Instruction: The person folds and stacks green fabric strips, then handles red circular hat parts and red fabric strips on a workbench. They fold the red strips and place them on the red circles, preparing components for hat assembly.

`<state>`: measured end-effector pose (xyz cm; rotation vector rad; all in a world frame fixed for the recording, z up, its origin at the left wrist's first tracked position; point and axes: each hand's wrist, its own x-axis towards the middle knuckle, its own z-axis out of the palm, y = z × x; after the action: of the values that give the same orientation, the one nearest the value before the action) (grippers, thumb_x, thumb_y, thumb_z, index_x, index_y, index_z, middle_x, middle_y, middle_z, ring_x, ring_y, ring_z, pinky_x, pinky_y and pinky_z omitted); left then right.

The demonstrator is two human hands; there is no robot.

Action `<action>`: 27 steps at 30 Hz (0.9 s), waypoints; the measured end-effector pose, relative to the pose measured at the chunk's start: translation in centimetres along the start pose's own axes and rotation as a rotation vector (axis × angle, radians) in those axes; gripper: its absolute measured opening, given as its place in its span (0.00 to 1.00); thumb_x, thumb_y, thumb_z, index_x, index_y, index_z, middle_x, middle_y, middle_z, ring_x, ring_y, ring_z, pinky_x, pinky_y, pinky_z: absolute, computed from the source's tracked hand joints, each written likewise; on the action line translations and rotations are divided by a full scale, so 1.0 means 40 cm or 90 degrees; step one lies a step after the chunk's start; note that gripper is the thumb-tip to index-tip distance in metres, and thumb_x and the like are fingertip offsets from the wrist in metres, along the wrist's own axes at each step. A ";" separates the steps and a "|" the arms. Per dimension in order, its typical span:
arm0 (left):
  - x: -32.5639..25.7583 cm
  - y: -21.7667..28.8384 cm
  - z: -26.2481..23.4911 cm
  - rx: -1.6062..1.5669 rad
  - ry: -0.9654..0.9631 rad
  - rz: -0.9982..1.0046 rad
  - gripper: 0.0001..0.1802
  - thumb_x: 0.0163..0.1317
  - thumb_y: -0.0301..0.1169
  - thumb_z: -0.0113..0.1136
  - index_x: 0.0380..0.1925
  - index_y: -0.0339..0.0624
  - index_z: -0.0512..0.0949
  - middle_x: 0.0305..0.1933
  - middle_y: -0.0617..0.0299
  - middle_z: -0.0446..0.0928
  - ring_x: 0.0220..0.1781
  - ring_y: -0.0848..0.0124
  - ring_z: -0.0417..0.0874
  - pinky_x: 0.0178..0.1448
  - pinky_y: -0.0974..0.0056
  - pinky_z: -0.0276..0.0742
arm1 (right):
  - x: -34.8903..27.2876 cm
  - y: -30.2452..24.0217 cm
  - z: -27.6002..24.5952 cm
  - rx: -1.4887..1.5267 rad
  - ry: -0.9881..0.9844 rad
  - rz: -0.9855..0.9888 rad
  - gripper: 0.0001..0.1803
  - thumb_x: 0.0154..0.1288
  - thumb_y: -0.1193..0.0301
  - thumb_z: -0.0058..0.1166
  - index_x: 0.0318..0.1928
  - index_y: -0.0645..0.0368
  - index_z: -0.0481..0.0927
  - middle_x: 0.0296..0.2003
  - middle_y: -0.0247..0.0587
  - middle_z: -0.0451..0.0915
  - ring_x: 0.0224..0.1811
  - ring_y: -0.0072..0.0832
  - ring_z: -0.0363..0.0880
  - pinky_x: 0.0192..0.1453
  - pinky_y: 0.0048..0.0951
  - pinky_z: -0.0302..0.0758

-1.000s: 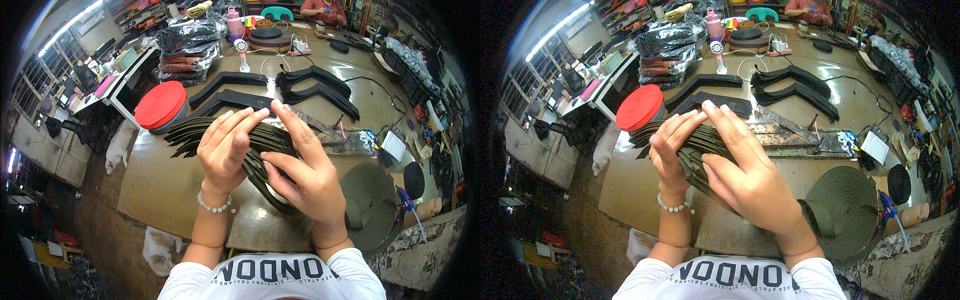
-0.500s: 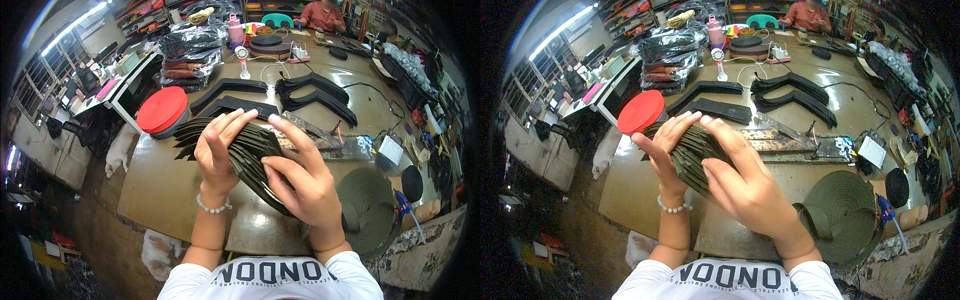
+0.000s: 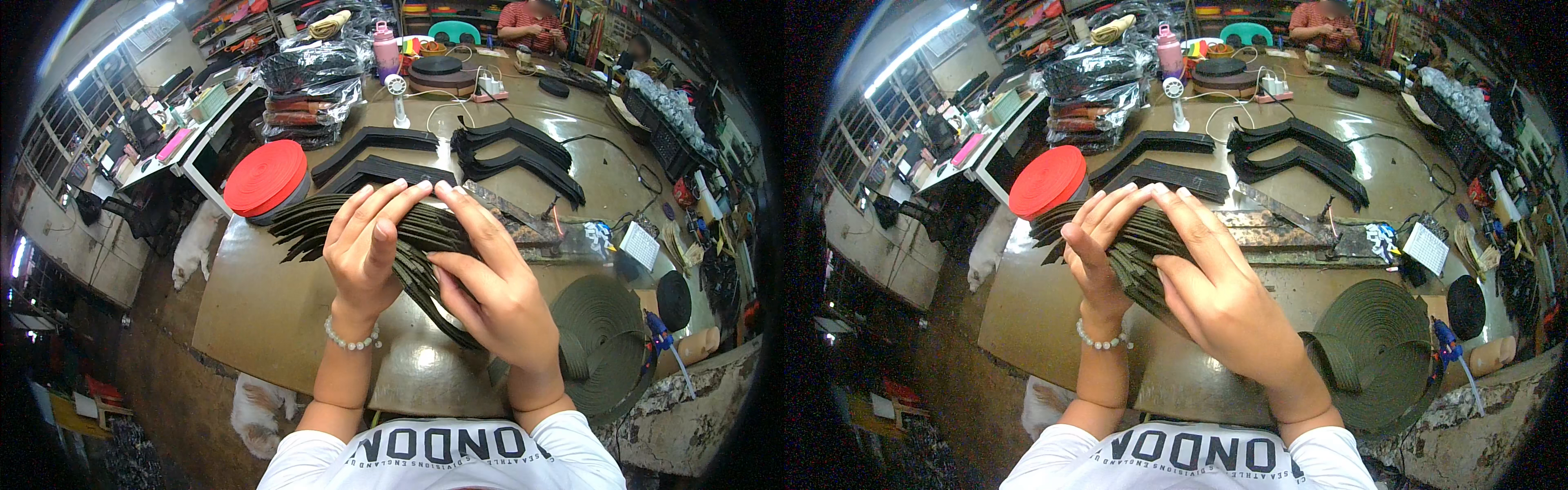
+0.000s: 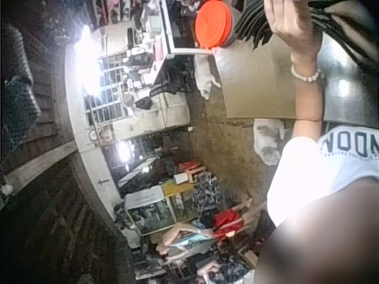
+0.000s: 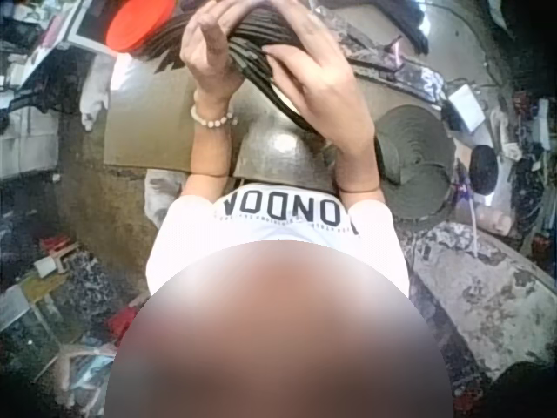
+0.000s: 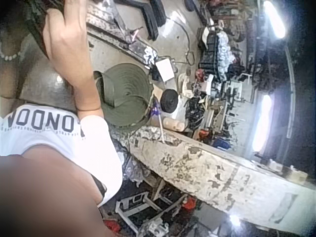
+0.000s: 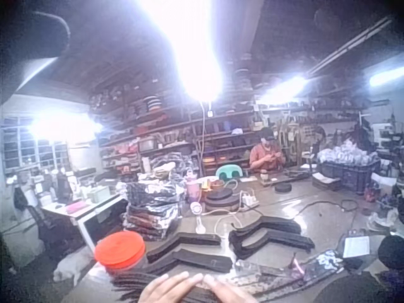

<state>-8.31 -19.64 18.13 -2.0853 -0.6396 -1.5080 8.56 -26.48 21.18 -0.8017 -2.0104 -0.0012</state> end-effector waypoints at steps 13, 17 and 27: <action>0.009 -0.005 -0.010 -0.071 0.028 -0.093 0.43 0.54 0.30 0.61 0.70 0.35 0.56 0.48 0.53 0.83 0.48 0.57 0.83 0.57 0.55 0.74 | 0.011 0.000 0.061 0.285 0.184 0.103 0.12 0.46 0.88 0.56 0.32 0.65 0.70 0.57 0.59 0.72 0.60 0.47 0.75 0.62 0.37 0.75; 0.012 -0.002 -0.017 -0.051 0.014 -0.099 0.40 0.53 0.29 0.60 0.67 0.32 0.61 0.47 0.54 0.84 0.47 0.58 0.83 0.57 0.55 0.74 | 0.016 0.002 0.049 0.212 0.132 0.077 0.12 0.49 0.88 0.53 0.36 0.65 0.80 0.57 0.54 0.72 0.60 0.46 0.75 0.63 0.40 0.72; 0.015 -0.004 -0.011 -0.054 0.032 -0.081 0.40 0.55 0.31 0.58 0.69 0.33 0.59 0.46 0.51 0.84 0.46 0.57 0.84 0.57 0.56 0.74 | 0.012 0.020 0.022 0.209 0.031 0.062 0.12 0.55 0.77 0.65 0.40 0.64 0.81 0.58 0.55 0.71 0.60 0.48 0.74 0.63 0.41 0.73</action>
<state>-8.57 -19.75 18.84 -2.0967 -0.7127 -1.6779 8.16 -25.33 20.81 -0.6784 -1.8596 0.3533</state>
